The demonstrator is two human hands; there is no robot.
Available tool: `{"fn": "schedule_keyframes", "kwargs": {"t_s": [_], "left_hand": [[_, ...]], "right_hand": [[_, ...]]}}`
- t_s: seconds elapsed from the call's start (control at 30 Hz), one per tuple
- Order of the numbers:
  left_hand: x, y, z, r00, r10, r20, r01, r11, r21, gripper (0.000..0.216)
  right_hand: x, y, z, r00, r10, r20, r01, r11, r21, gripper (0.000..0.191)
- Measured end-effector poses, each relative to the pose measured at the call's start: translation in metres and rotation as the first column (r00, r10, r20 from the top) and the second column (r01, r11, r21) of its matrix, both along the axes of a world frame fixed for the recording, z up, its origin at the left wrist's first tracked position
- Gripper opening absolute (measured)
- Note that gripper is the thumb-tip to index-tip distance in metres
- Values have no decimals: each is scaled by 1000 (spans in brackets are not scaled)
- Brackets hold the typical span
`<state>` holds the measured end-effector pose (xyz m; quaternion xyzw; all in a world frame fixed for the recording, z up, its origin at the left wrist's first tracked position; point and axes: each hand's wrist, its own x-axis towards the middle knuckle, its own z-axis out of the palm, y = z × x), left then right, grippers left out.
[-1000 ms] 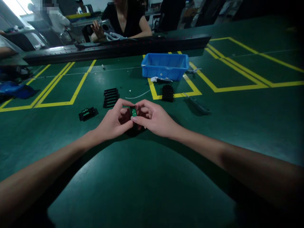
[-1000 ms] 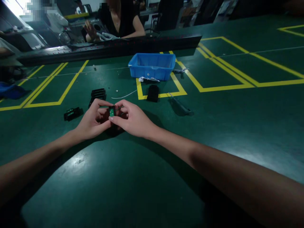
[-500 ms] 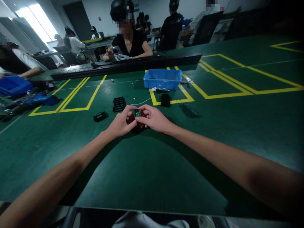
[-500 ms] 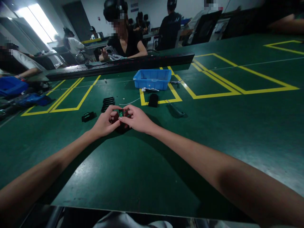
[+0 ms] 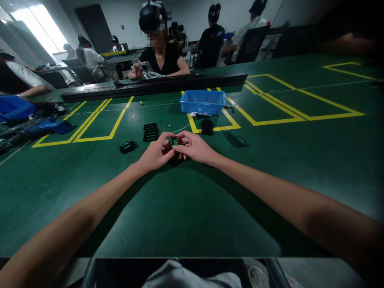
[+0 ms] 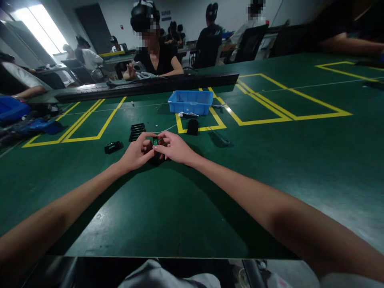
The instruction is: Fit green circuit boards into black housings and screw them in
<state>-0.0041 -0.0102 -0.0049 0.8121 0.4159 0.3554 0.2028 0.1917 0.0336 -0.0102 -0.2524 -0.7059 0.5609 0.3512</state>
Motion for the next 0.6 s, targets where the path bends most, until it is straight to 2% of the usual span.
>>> {"fn": "schedule_keyframes", "kwargs": {"t_s": [0.6], "left_hand": [[-2, 3, 1, 998, 0, 69, 4, 998, -61, 40]], "right_hand": [[-6, 2, 4, 1000, -7, -8, 7, 1000, 6, 32]]}}
